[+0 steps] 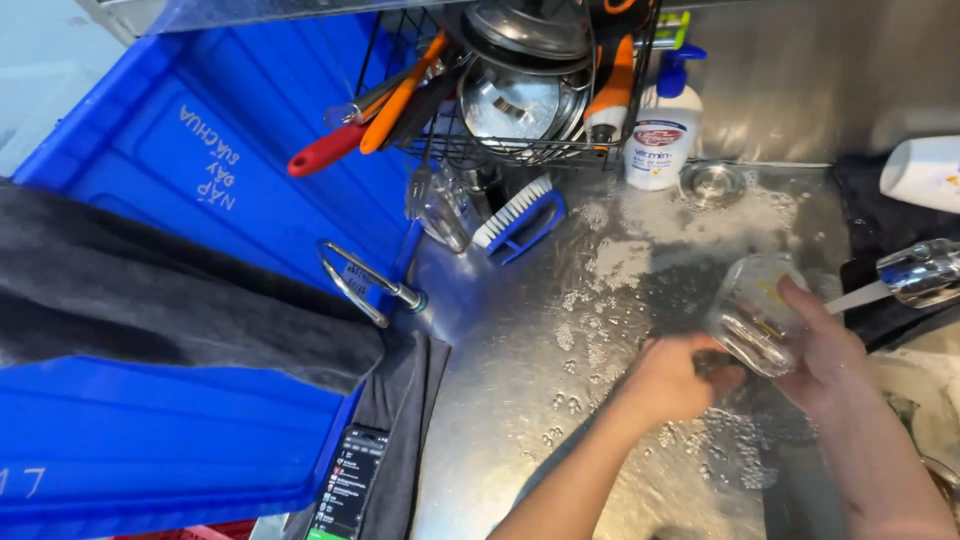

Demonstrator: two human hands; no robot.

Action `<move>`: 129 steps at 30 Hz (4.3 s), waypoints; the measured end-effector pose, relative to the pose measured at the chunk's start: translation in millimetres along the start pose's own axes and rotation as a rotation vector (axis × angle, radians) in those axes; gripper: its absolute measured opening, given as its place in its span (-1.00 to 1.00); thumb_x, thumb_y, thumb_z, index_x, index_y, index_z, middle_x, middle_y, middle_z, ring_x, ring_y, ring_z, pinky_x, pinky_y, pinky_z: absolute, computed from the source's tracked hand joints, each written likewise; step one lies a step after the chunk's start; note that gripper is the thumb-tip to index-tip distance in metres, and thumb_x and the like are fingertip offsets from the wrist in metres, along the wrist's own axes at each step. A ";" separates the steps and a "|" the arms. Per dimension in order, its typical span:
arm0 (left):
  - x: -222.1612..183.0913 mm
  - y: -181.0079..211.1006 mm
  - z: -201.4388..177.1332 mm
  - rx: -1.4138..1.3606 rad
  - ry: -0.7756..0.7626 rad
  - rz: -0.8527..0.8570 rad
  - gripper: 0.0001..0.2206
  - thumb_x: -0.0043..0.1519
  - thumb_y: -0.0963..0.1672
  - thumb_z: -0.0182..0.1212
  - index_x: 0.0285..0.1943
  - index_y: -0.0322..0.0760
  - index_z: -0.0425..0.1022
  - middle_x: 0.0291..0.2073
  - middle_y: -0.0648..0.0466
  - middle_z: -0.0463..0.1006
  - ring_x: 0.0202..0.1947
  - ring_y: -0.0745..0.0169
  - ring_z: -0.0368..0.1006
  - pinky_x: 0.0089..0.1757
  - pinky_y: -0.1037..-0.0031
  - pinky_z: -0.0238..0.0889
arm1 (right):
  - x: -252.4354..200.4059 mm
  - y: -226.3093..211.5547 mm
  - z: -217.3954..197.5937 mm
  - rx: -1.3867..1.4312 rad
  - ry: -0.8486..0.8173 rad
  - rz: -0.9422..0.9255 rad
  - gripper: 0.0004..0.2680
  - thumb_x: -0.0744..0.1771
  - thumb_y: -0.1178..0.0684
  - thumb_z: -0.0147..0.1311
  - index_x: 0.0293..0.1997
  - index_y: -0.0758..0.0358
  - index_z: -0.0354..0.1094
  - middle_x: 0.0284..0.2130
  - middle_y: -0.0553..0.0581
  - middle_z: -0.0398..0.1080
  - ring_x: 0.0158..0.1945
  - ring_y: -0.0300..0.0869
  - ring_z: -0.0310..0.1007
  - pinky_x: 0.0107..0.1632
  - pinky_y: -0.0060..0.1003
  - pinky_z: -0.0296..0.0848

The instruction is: Washing and rinsing small plastic containers in a commercial sink using a brush and soap.

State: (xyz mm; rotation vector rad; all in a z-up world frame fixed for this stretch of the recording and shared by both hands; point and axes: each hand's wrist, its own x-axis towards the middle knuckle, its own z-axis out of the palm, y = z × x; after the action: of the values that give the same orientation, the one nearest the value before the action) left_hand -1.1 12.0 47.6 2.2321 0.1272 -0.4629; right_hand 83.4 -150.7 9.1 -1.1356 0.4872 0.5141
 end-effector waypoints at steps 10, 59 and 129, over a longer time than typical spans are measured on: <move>24.2 -36.6 20.8 -0.205 0.388 0.174 -0.88 0.16 -0.14 0.30 -0.16 0.01 0.63 -0.01 0.23 0.65 0.07 0.17 0.55 0.07 0.38 0.38 | 9.5 4.4 -0.7 -0.149 0.170 -0.419 -0.76 0.36 0.01 0.24 0.03 -0.06 0.21 -0.07 -0.13 0.44 -0.07 -0.32 0.46 -0.18 -0.27 0.46; 26.9 -67.6 108.4 0.293 0.059 0.461 -0.21 0.13 0.13 0.40 0.45 -0.30 0.19 0.56 -0.24 -0.22 0.55 -0.33 -0.56 0.34 -0.16 -0.72 | 9.4 7.7 -16.2 0.453 -0.053 0.025 -0.72 0.30 -0.06 0.18 0.10 0.07 0.41 -0.14 0.12 0.47 -0.12 -0.04 0.45 -0.03 -0.03 0.43; 20.7 -85.1 95.6 0.844 0.728 0.481 0.42 -0.32 0.62 0.02 0.58 -0.12 -0.29 0.57 -0.38 -0.57 0.57 -0.39 -0.72 0.36 -0.14 -0.78 | 8.1 42.7 -51.3 0.453 0.015 -0.363 -0.64 0.20 0.17 0.29 0.10 0.04 0.45 -0.04 0.05 0.54 -0.01 -0.10 0.50 0.02 -0.13 0.41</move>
State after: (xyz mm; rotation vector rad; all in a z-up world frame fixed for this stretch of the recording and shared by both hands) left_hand -29.9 -6.6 -77.4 3.0208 -0.2801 0.7059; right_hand 58.3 -183.3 -44.1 -0.7658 0.3740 0.0697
